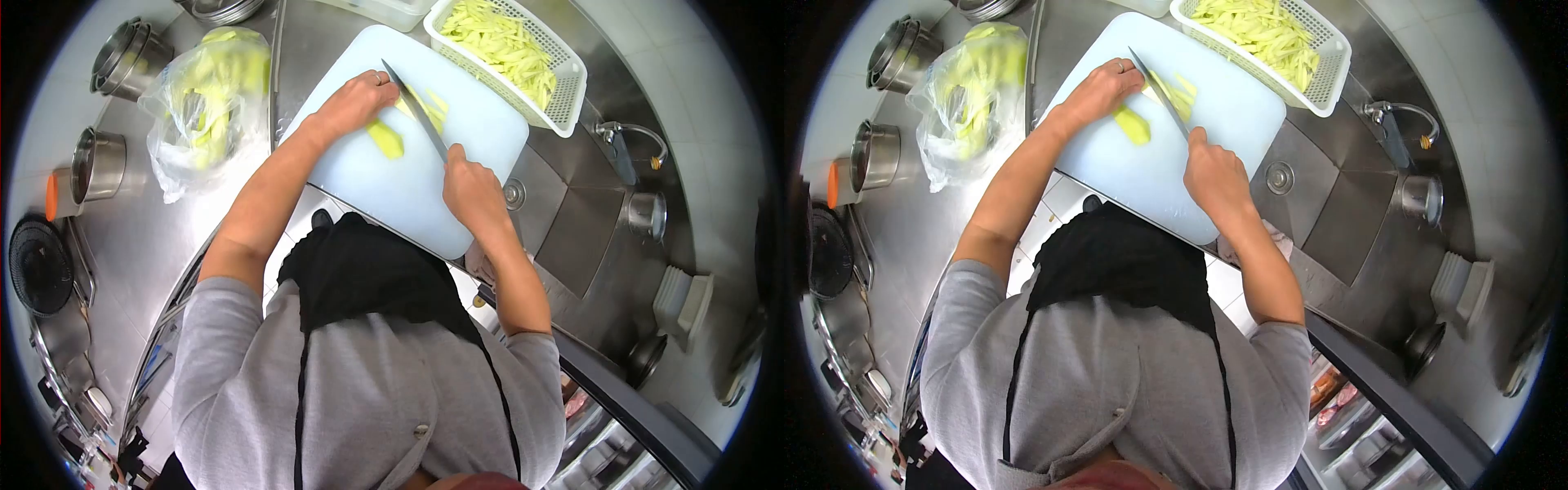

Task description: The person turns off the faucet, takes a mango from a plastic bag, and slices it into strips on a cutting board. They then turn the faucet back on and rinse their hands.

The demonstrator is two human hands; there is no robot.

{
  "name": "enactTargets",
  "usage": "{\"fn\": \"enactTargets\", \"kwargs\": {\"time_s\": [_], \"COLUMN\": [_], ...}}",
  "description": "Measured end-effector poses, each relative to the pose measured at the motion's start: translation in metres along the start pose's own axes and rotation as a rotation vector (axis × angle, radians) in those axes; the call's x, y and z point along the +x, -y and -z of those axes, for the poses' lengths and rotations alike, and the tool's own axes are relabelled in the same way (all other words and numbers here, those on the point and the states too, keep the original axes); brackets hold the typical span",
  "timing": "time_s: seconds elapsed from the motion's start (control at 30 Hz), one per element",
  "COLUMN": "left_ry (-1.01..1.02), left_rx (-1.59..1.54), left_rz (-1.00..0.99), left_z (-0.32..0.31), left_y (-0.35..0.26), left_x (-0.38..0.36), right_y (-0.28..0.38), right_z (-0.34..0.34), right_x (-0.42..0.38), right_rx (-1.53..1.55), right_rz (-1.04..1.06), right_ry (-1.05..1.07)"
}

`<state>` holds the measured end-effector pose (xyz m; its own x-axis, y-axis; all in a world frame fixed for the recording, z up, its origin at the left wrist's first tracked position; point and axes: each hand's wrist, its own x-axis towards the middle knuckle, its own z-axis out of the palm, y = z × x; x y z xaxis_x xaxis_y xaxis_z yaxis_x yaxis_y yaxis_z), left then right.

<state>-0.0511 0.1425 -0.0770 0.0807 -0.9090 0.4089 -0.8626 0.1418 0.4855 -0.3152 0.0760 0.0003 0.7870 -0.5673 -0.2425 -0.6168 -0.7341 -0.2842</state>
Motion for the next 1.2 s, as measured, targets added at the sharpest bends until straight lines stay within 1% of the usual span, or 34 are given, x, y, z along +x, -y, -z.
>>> {"fn": "enactTargets", "kwargs": {"time_s": [0.07, 0.17, 0.33, 0.47, 0.67, 0.77, 0.87, 0.97, 1.2], "left_ry": [-0.004, 0.0, -0.021, -0.007, -0.048, -0.043, -0.024, -0.025, -0.012], "left_rx": [0.008, 0.028, 0.036, 0.068, 0.107, 0.109, 0.089, 0.107, 0.128], "left_rz": [-0.004, -0.028, -0.004, -0.007, -0.012, -0.007, 0.037, 0.046, 0.048], "left_z": [-0.002, -0.007, -0.007, -0.008, -0.007, -0.012, -0.008, -0.01, -0.005], "left_y": [0.001, 0.006, 0.005, 0.003, 0.007, 0.006, -0.001, -0.001, 0.001], "left_x": [-0.004, -0.003, -0.007, -0.009, -0.006, -0.009, -0.013, -0.013, -0.01], "right_y": [0.004, -0.011, 0.002, -0.004, 0.004, -0.013, 0.007, -0.006, -0.002], "right_z": [0.001, -0.03, 0.002, -0.013, -0.002, -0.024, 0.004, -0.014, -0.005], "right_x": [-0.004, 0.009, 0.004, 0.005, -0.002, 0.004, -0.002, 0.002, -0.002], "right_rx": [0.002, 0.004, -0.042, -0.032, -0.005, -0.008, -0.032, 0.007, 0.039], "right_rz": [0.006, 0.036, 0.02, 0.035, 0.031, 0.033, 0.022, 0.023, 0.034], "right_ry": [0.001, -0.047, 0.0, 0.017, -0.01, 0.009, 0.033, 0.044, 0.042]}}
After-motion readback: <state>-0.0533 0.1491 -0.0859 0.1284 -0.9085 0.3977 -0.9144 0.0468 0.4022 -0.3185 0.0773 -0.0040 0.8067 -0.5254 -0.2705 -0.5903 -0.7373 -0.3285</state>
